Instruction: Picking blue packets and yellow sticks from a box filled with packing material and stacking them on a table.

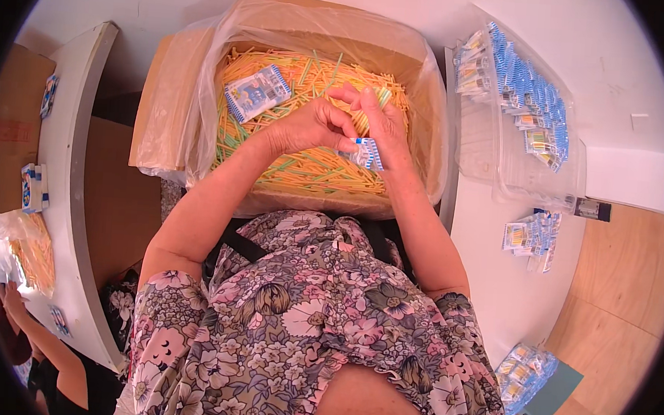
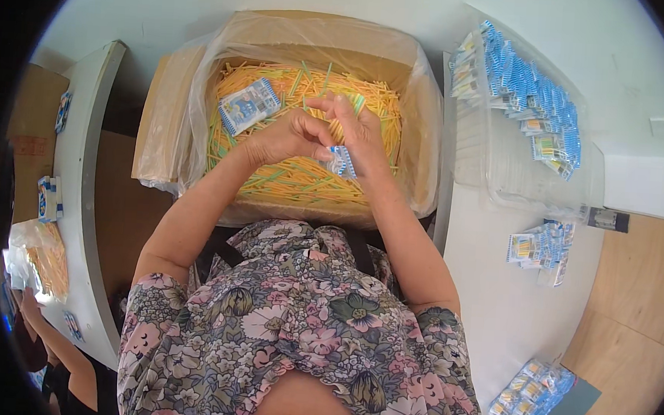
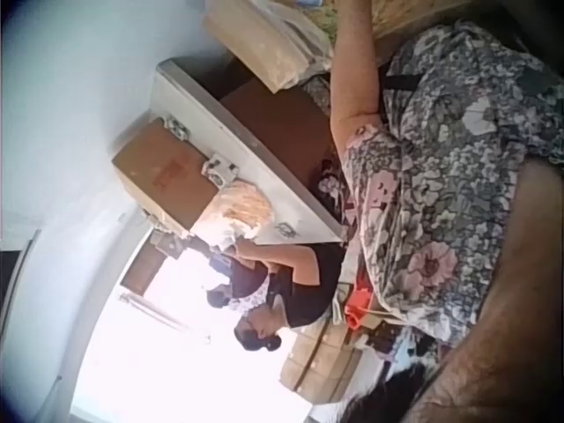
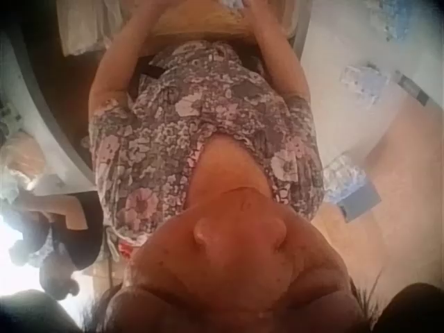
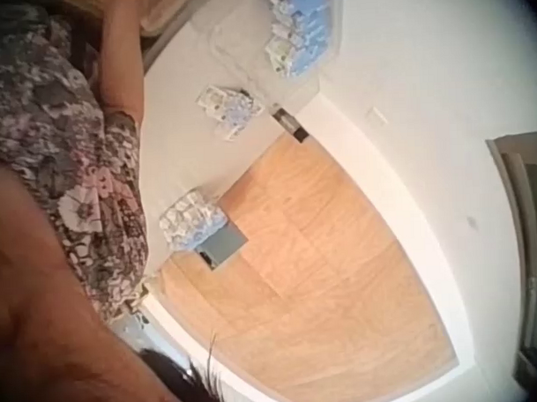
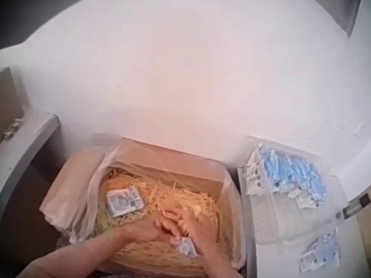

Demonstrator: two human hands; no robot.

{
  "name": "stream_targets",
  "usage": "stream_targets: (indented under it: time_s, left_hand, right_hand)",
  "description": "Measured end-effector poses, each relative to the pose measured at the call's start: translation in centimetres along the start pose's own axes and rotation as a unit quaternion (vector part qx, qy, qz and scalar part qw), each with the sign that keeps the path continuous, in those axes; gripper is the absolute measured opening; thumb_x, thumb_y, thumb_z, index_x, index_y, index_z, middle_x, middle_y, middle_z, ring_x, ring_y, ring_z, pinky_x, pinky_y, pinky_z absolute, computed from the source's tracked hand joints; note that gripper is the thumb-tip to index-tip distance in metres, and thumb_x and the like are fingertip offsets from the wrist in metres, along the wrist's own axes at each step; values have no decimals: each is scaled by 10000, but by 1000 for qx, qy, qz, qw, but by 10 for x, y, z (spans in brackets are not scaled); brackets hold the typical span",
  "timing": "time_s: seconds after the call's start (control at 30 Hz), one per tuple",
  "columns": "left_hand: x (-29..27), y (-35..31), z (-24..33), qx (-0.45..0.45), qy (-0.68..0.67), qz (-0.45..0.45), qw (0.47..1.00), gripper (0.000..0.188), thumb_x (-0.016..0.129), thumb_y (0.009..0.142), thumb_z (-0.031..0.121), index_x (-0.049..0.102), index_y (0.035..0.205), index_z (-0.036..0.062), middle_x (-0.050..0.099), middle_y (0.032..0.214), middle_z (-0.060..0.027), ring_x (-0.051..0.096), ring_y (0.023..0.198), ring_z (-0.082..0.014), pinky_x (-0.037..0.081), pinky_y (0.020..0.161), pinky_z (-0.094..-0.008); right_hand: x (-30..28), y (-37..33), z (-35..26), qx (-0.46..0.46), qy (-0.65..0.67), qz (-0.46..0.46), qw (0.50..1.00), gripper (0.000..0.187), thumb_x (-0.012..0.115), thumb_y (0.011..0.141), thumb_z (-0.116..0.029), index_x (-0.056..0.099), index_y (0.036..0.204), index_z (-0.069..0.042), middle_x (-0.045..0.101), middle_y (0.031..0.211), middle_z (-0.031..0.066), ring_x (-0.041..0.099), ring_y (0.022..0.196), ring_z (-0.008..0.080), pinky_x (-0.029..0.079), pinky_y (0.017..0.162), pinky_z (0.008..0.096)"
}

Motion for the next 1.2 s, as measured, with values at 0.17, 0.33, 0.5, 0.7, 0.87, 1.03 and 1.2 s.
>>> stream_targets:
  time_s: [0.17,0.33,0.5,0.7,0.87,1.03,1.2]
  left_hand:
    - [4,0,2,-3,-16,-5,1000,58,726,769,59,704,820,42,652,773,20,561,750,-59,469,735,-237]
    - [2,0,-2,-5,-17,15,1000,60,719,773,51,708,830,40,656,769,28,541,754,-46,459,736,-233]
    - [-1,1,6,55,-29,48,997,80,733,765,60,719,842,45,648,773,36,546,775,-47,455,765,-227]
    - [-1,3,11,81,73,44,993,47,695,783,26,699,829,24,655,781,7,567,770,-56,472,723,-231]
    - [-1,3,3,74,74,42,994,25,680,801,35,683,820,19,651,785,-3,573,755,-68,472,696,-236]
    - [-2,6,4,65,40,55,996,46,683,804,50,660,809,11,616,748,14,539,716,-60,454,659,-229]
    - [-6,4,5,66,74,79,992,79,696,797,62,645,787,4,586,722,18,517,698,-56,438,656,-238]
  right_hand:
    - [-7,-3,0,-4,-11,10,1000,509,438,963,-389,632,1045,74,660,1002,130,533,1009,169,333,1015,352]
    - [-8,0,8,2,-49,-16,999,397,463,958,-401,578,896,-26,617,1122,163,517,1111,194,366,988,330]
    - [-5,-6,13,20,45,-9,999,351,507,952,-347,541,1109,-35,585,888,24,538,809,81,437,731,234]
    - [-26,2,-20,-79,-208,45,974,263,659,846,-276,602,855,-19,596,689,27,539,657,74,438,595,257]
    - [-6,3,-39,-95,-332,55,937,251,692,786,-238,599,732,-12,562,631,85,531,565,114,420,532,284]
    - [-36,11,-18,-94,-282,93,950,242,689,777,-232,597,731,-12,526,574,116,531,518,194,425,522,319]
    - [-16,-3,-47,-205,-424,128,873,295,684,786,-279,578,704,-17,485,521,124,523,494,252,419,496,339]
Point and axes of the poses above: each hand's wrist, its own y-axis towards the middle knuckle, its own x-axis out of the palm, z = x × y, the point moved 8 cm from there along y, towards the middle knuckle
